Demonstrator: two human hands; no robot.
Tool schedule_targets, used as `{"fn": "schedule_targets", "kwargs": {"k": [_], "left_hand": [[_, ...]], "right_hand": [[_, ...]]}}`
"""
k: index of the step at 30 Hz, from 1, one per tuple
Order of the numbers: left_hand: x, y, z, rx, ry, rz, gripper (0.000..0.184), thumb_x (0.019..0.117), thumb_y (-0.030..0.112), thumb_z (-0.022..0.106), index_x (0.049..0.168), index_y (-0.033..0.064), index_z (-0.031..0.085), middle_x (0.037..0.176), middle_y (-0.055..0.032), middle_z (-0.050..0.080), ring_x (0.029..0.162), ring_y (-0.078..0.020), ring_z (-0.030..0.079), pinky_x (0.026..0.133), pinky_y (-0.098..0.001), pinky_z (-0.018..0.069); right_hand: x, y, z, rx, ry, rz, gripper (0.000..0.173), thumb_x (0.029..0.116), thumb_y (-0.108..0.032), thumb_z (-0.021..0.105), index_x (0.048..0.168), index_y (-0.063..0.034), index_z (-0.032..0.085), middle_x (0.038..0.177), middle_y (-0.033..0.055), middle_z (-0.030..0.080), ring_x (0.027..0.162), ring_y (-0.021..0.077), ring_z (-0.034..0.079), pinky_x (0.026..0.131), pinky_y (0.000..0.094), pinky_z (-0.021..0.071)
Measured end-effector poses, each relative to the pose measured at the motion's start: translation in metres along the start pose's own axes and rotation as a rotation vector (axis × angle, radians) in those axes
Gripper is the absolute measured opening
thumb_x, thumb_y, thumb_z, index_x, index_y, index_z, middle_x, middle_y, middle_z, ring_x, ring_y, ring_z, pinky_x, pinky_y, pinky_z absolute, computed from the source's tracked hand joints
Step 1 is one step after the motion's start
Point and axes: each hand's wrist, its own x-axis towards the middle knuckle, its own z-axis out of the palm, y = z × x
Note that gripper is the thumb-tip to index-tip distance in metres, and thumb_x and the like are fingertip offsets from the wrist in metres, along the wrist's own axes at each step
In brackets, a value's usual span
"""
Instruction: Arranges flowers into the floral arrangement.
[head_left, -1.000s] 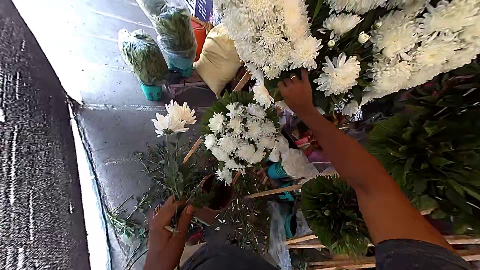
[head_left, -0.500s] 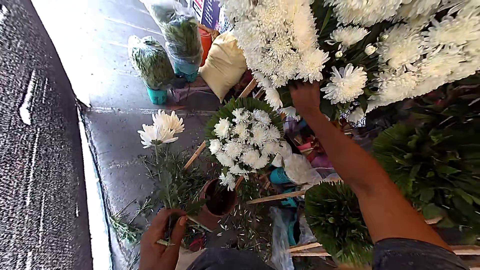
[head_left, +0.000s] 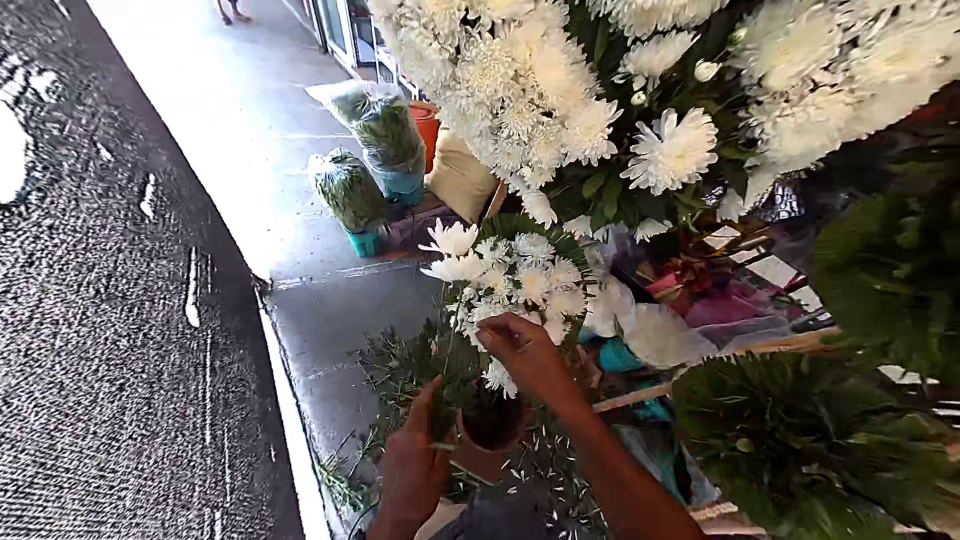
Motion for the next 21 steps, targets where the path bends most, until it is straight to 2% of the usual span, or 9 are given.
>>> {"fn": "schedule_targets", "kwargs": {"k": [3, 6, 7, 9, 12, 15, 17, 19, 21], "left_hand": [[0.005, 0.016, 0.011, 0.149, -0.082, 0.058, 0.050, 0.0940, 0.020, 0.056, 0.141, 0.0046, 0.056, 0.101, -0.0136, 0.073, 0.071, -0.0307, 0.071, 0.058, -0.0566, 0.0571], [0.009, 0.028, 0.015, 0.137, -0.195, 0.006, 0.059, 0.0844, 0.014, 0.063, 0.142, 0.0054, 0.055, 0.111, -0.0152, 0.072, 0.082, -0.0344, 0.072, 0.065, -0.0614, 0.0565], [0.011, 0.027, 0.018, 0.106, -0.207, -0.017, 0.058, 0.0840, 0.012, 0.063, 0.141, 0.0054, 0.056, 0.110, -0.0146, 0.071, 0.083, -0.0332, 0.071, 0.066, -0.0602, 0.0569], [0.017, 0.021, 0.026, 0.014, -0.200, -0.115, 0.053, 0.0862, 0.011, 0.059, 0.139, 0.0061, 0.055, 0.098, -0.0105, 0.070, 0.077, -0.0262, 0.068, 0.064, -0.0528, 0.0576], [0.037, 0.011, 0.029, -0.089, -0.190, -0.261, 0.045, 0.0946, 0.010, 0.060, 0.138, 0.0038, 0.053, 0.093, -0.0142, 0.068, 0.071, -0.0256, 0.066, 0.064, -0.0506, 0.0575], [0.050, 0.021, 0.029, -0.187, -0.256, -0.247, 0.042, 0.0965, 0.012, 0.060, 0.137, 0.0033, 0.053, 0.098, -0.0117, 0.069, 0.074, -0.0200, 0.067, 0.065, -0.0437, 0.0585], [0.054, 0.035, 0.031, -0.339, -0.330, -0.179, 0.043, 0.0992, 0.023, 0.058, 0.135, 0.0011, 0.051, 0.104, -0.0070, 0.067, 0.079, -0.0118, 0.065, 0.068, -0.0338, 0.0581], [0.060, 0.048, 0.033, -0.527, -0.379, -0.126, 0.050, 0.0985, 0.047, 0.061, 0.124, 0.0038, 0.058, 0.098, -0.0002, 0.064, 0.073, -0.0059, 0.059, 0.063, -0.0257, 0.0533], [0.062, 0.054, 0.033, -0.613, -0.403, -0.081, 0.059, 0.0976, 0.060, 0.057, 0.121, 0.0055, 0.060, 0.098, 0.0025, 0.063, 0.074, -0.0034, 0.058, 0.064, -0.0229, 0.0524]], "right_hand": [[-0.001, 0.015, 0.009, 0.190, 0.105, 0.035, 0.027, 0.1031, -0.022, 0.061, 0.116, 0.0001, 0.069, 0.104, 0.0085, 0.073, 0.091, 0.0147, 0.070, 0.085, 0.0339, 0.0597], [-0.015, 0.028, 0.003, 0.396, 0.142, 0.065, 0.027, 0.1063, -0.019, 0.055, 0.119, 0.0040, 0.063, 0.101, 0.0117, 0.073, 0.087, 0.0201, 0.071, 0.082, 0.0379, 0.0615], [-0.022, 0.031, 0.002, 0.450, 0.175, 0.057, 0.026, 0.1067, -0.017, 0.054, 0.120, 0.0048, 0.062, 0.100, 0.0127, 0.073, 0.086, 0.0214, 0.072, 0.081, 0.0386, 0.0622], [-0.038, 0.031, 0.004, 0.541, 0.346, -0.032, 0.021, 0.1065, -0.011, 0.053, 0.116, 0.0059, 0.061, 0.095, 0.0135, 0.073, 0.083, 0.0220, 0.073, 0.077, 0.0387, 0.0640], [-0.051, 0.020, -0.009, 0.639, 0.642, -0.248, 0.016, 0.1088, -0.012, 0.046, 0.113, -0.0010, 0.057, 0.098, 0.0101, 0.072, 0.085, 0.0212, 0.074, 0.075, 0.0377, 0.0653], [-0.052, 0.009, -0.022, 0.789, 0.652, -0.191, 0.015, 0.1092, -0.012, 0.043, 0.111, -0.0054, 0.056, 0.096, 0.0102, 0.071, 0.086, 0.0220, 0.074, 0.077, 0.0379, 0.0644], [-0.052, 0.010, -0.017, 0.844, 0.594, -0.077, 0.016, 0.1094, -0.013, 0.043, 0.111, -0.0057, 0.058, 0.097, 0.0112, 0.071, 0.085, 0.0227, 0.074, 0.078, 0.0389, 0.0643], [-0.051, 0.011, -0.012, 0.840, 0.543, -0.019, 0.018, 0.1097, -0.014, 0.044, 0.114, -0.0054, 0.058, 0.097, 0.0114, 0.071, 0.083, 0.0224, 0.074, 0.077, 0.0382, 0.0645], [-0.052, 0.012, -0.009, 0.819, 0.500, 0.007, 0.018, 0.1097, -0.015, 0.044, 0.115, -0.0037, 0.058, 0.097, 0.0124, 0.071, 0.082, 0.0229, 0.074, 0.077, 0.0389, 0.0648]]}}
